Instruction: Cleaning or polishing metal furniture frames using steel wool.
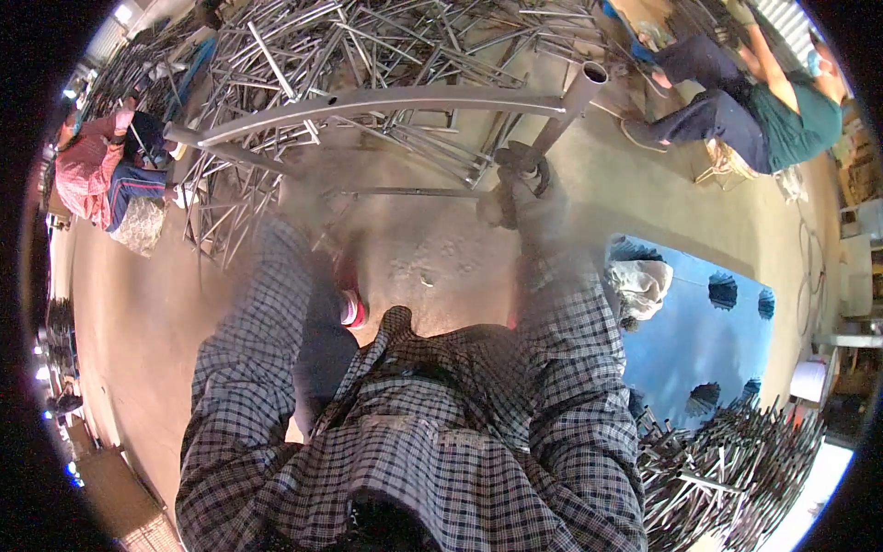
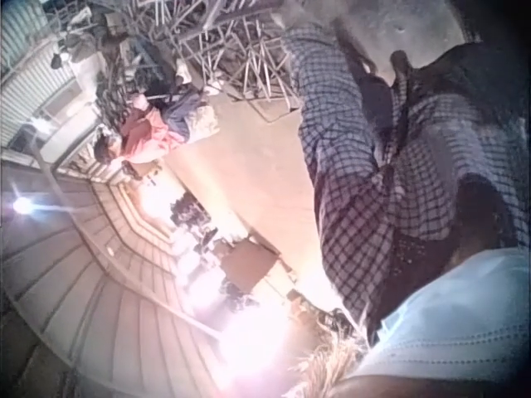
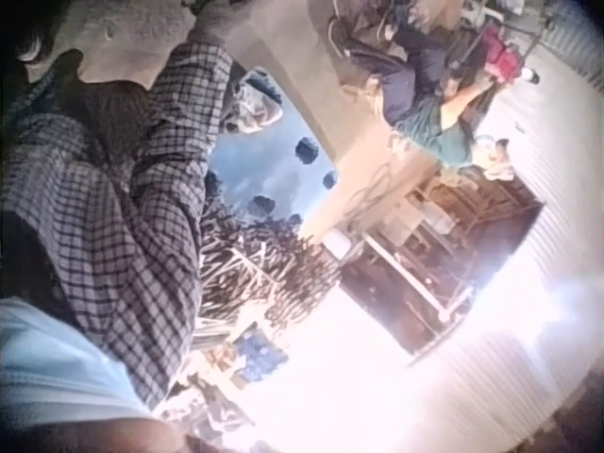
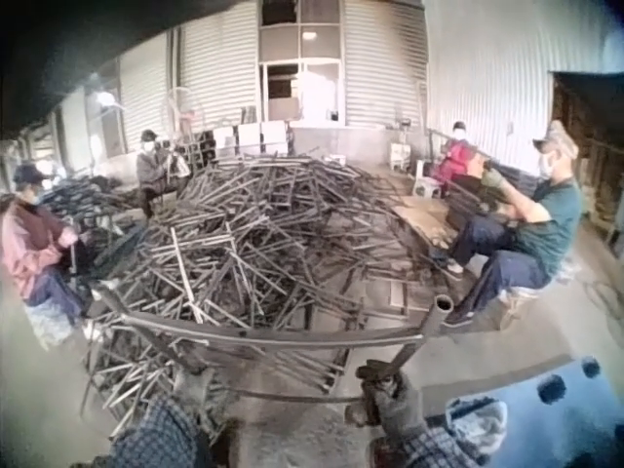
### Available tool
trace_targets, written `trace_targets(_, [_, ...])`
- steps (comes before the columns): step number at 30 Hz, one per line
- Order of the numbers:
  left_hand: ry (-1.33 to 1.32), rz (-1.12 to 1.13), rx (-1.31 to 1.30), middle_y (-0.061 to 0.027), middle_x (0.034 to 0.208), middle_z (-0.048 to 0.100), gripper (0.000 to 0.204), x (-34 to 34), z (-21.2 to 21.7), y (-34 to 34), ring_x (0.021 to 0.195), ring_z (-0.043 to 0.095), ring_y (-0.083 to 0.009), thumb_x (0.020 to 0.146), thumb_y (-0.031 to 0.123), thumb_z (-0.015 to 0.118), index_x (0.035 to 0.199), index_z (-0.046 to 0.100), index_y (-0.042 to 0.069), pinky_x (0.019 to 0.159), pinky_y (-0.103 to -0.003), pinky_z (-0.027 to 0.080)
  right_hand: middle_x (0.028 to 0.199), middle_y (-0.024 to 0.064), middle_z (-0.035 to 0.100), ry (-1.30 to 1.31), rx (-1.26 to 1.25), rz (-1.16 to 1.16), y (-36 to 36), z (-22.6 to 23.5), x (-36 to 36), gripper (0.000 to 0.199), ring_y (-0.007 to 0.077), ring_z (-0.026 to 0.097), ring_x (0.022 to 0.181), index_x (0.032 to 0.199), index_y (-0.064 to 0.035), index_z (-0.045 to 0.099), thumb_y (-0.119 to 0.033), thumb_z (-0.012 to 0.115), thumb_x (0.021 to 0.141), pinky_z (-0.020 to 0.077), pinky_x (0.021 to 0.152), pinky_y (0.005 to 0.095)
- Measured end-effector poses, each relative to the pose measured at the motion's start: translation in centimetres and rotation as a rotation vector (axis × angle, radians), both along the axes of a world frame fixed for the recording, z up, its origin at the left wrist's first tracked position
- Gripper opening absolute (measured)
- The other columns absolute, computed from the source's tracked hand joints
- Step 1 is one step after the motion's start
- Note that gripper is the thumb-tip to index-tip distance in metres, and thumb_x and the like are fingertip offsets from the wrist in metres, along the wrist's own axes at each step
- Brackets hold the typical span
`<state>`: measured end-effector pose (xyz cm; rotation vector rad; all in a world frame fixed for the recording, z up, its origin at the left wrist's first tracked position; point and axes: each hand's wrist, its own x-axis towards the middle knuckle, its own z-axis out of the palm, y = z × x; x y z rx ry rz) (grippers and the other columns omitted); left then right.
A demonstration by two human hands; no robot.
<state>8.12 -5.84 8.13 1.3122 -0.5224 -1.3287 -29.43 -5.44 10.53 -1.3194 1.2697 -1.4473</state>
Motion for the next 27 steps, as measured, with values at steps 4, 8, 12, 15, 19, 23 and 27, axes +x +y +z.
trace_targets(4, [-0.842,-0.312,-0.061,-0.0120,0.098,0.064,0.037,-6.1,6.7,2.4,0.083,0.063,-0.0228,0.086,0.017,0.062,0.115,0.053,-0.004,0.078,-0.033,0.052,0.095,0.0083,0.067,-0.243,0.141,-0.261,-2.2,-1.5,-1.6,0.031,0.0156,0.062,0.087,0.111,0.0002,0.060,-0.011,0.067,0.084,0.0486,0.078,0.0275])
trace_targets(8, [-0.077,-0.014,-0.081,-0.0122,0.100,0.063,0.031,-4.6,3.3,1.3,0.082,0.062,-0.0238,0.085,0.009,0.059,0.113,0.054,-0.002,0.077,-0.036,0.052,0.100,0.0103,0.067,-0.179,-0.067,-0.140,-1.8,-1.7,-0.8,0.028,0.0167,0.062,0.092,0.112,-0.0026,0.061,-0.012,0.063,0.086,0.0481,0.081,0.0270])
trace_targets(12, [-0.555,-0.192,-0.303,-0.0111,0.102,0.062,0.027,2.5,-4.4,-1.4,0.086,0.061,-0.0217,0.084,0.004,0.057,0.111,0.055,-0.003,0.074,-0.034,0.053,0.102,0.0071,0.067,0.186,0.058,-0.166,-2.0,-3.0,-0.5,0.027,0.0134,0.060,0.089,0.115,-0.0016,0.058,-0.010,0.059,0.089,0.0495,0.075,0.0245])
trace_targets(15, [-0.472,-0.213,-0.148,-0.0076,0.093,0.061,0.026,-3.2,-0.2,-0.4,0.083,0.059,-0.0197,0.082,0.002,0.057,0.108,0.055,-0.001,0.070,-0.031,0.051,0.102,0.0073,0.067,-0.506,0.181,-0.321,-2.6,-0.5,0.0,0.026,0.0113,0.059,0.080,0.114,-0.0020,0.058,-0.008,0.060,0.089,0.0516,0.067,0.0265])
trace_targets(19, [-0.613,-0.101,-0.047,-0.0072,0.089,0.061,0.026,-2.3,0.5,-0.5,0.081,0.059,-0.0186,0.081,0.004,0.058,0.107,0.057,0.000,0.072,-0.029,0.049,0.101,0.0079,0.066,-0.063,0.067,-0.154,-2.9,-2.2,-1.0,0.029,0.0118,0.060,0.086,0.115,0.0000,0.057,-0.007,0.062,0.087,0.0497,0.071,0.0234])
trace_targets(23, [-0.660,-0.249,-0.192,-0.0040,0.080,0.060,0.025,-3.1,-0.6,-1.5,0.069,0.058,-0.0182,0.082,-0.001,0.053,0.106,0.055,0.000,0.063,-0.028,0.049,0.096,0.0065,0.064,-0.423,0.186,-0.312,-3.4,-2.9,-1.7,0.031,0.0146,0.059,0.079,0.114,-0.0025,0.057,-0.007,0.063,0.084,0.0488,0.072,0.0249])
trace_targets(27, [-0.560,-0.101,-0.268,-0.0066,0.094,0.061,0.028,-0.6,-3.8,-0.9,0.079,0.059,-0.0185,0.083,-0.002,0.051,0.111,0.052,0.002,0.069,-0.027,0.051,0.106,0.0086,0.066,-0.126,0.174,-0.128,-3.3,-2.6,-1.2,0.029,0.0123,0.059,0.093,0.117,-0.0013,0.058,-0.009,0.060,0.088,0.0459,0.082,0.0233])
